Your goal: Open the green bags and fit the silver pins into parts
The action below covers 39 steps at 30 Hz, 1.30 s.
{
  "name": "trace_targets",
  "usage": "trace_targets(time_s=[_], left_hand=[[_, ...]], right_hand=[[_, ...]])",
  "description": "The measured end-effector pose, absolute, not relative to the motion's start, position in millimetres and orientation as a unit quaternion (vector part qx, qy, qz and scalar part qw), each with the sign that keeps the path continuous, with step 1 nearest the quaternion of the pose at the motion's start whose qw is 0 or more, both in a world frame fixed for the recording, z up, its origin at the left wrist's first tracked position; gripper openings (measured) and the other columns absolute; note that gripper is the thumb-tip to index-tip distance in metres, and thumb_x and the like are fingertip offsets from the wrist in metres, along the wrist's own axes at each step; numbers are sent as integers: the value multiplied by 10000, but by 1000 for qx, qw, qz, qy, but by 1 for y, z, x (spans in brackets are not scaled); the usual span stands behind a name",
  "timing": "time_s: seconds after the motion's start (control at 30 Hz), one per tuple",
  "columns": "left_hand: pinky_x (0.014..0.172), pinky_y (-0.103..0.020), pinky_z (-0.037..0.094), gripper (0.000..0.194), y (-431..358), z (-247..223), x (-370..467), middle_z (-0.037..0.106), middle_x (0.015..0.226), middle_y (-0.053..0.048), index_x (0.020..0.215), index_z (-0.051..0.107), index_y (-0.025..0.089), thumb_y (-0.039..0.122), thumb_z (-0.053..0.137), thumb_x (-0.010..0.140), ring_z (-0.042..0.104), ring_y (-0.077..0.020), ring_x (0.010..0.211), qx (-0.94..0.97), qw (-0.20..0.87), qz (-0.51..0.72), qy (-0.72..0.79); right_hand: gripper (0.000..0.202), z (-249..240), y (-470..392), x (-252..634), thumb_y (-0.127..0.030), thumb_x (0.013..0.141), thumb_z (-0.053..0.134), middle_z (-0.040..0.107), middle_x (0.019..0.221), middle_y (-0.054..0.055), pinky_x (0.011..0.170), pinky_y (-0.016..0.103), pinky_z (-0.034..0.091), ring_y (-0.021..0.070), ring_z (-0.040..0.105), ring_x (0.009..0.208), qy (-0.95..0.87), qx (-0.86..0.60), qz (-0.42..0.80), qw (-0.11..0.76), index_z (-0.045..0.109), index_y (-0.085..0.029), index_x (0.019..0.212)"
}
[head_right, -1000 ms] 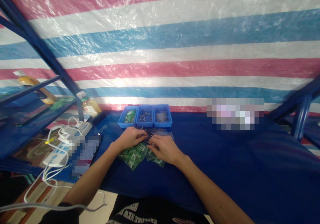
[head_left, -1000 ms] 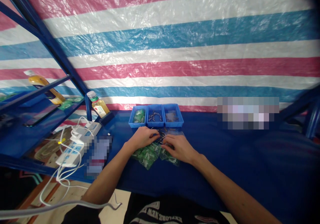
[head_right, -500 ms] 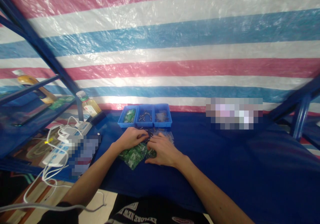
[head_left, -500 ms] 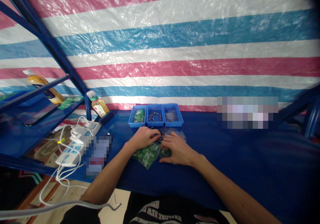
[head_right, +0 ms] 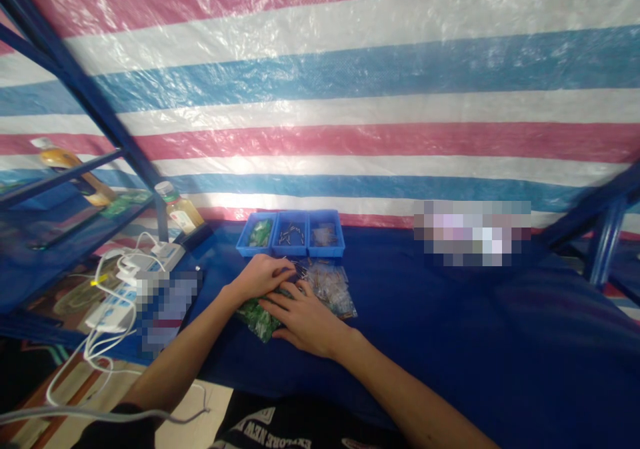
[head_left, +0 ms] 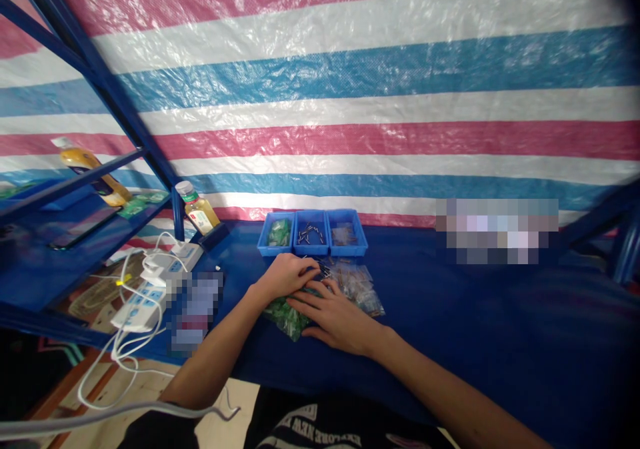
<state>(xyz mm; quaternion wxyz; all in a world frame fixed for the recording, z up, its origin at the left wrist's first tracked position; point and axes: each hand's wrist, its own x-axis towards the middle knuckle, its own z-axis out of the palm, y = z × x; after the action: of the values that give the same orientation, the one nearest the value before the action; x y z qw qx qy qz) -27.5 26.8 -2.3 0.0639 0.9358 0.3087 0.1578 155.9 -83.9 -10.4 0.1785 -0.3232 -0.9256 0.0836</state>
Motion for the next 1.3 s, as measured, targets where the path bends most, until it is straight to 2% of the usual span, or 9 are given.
trace_targets(time_s=[0.13, 0.27, 0.37, 0.53, 0.7, 0.93, 1.03, 1.13, 1.3], left_hand=[[634, -238, 387, 222, 26, -2, -26, 745, 738, -14, 1005, 756, 220, 343, 571, 1008, 671, -148, 660, 938, 72, 150, 305], [635, -238, 388, 210, 25, -2, -26, 754, 761, -11, 1019, 756, 231, 343, 579, 1005, 678, -150, 675, 938, 75, 141, 308], [640, -237, 389, 214, 26, -2, -26, 762, 789, -12, 1018, 757, 238, 344, 572, 1009, 681, -149, 690, 938, 73, 142, 309], [604, -229, 365, 220, 26, -2, -26, 725, 713, 1, 996, 760, 225, 353, 582, 1005, 627, -124, 604, 936, 73, 155, 306], [590, -226, 354, 226, 24, 2, -26, 670, 640, 19, 1017, 756, 213, 355, 581, 1006, 588, -109, 558, 931, 82, 176, 310], [624, -214, 394, 211, 21, 5, -25, 720, 707, 5, 1035, 761, 209, 333, 595, 996, 627, -110, 602, 922, 107, 193, 319], [632, -216, 400, 199, 21, 3, -25, 740, 735, 3, 1032, 763, 214, 326, 604, 991, 638, -114, 614, 920, 103, 196, 322], [628, -215, 398, 203, 23, 1, -25, 739, 726, 7, 1039, 759, 215, 335, 600, 997, 635, -112, 604, 920, 100, 196, 325], [654, -216, 431, 279, 23, 3, -26, 764, 798, -20, 1048, 746, 190, 386, 549, 1026, 674, -127, 655, 920, 111, 205, 316]], right_hand=[[369, -12, -81, 156, -377, 1031, 576, 637, 1398, 93, 1105, 503, 322, 285, 468, 1313, -929, -308, 81, 190, 589, -237, 1371], [284, -10, -81, 157, -349, 1043, 555, 678, 1318, 87, 1088, 482, 328, 266, 504, 1239, -928, -305, 85, 198, 637, -230, 1286], [345, -8, -82, 157, -400, 1040, 552, 659, 1330, 95, 1081, 491, 331, 280, 493, 1241, -930, -305, 72, 192, 613, -247, 1343], [573, -7, -88, 150, -630, 962, 572, 511, 1502, 108, 1076, 574, 324, 358, 422, 1314, -943, -283, 37, 173, 523, -363, 1466], [371, -10, -91, 144, -516, 1012, 558, 533, 1460, 107, 1083, 557, 336, 334, 432, 1305, -945, -287, 19, 158, 644, -330, 1321], [284, -8, -85, 156, -329, 1024, 555, 610, 1333, 119, 1075, 530, 341, 308, 498, 1236, -933, -310, 36, 180, 623, -256, 1289], [261, -9, -84, 157, -269, 1006, 555, 673, 1200, 108, 1069, 488, 350, 277, 548, 1155, -923, -316, 50, 213, 619, -211, 1252], [152, -11, -82, 158, -238, 1012, 535, 707, 1064, 86, 1051, 459, 365, 246, 590, 1057, -912, -319, 47, 255, 652, -201, 1102], [182, -16, -75, 166, -203, 1047, 473, 726, 1012, 78, 916, 411, 433, 224, 620, 944, -867, -342, 53, 359, 654, -214, 1029]])
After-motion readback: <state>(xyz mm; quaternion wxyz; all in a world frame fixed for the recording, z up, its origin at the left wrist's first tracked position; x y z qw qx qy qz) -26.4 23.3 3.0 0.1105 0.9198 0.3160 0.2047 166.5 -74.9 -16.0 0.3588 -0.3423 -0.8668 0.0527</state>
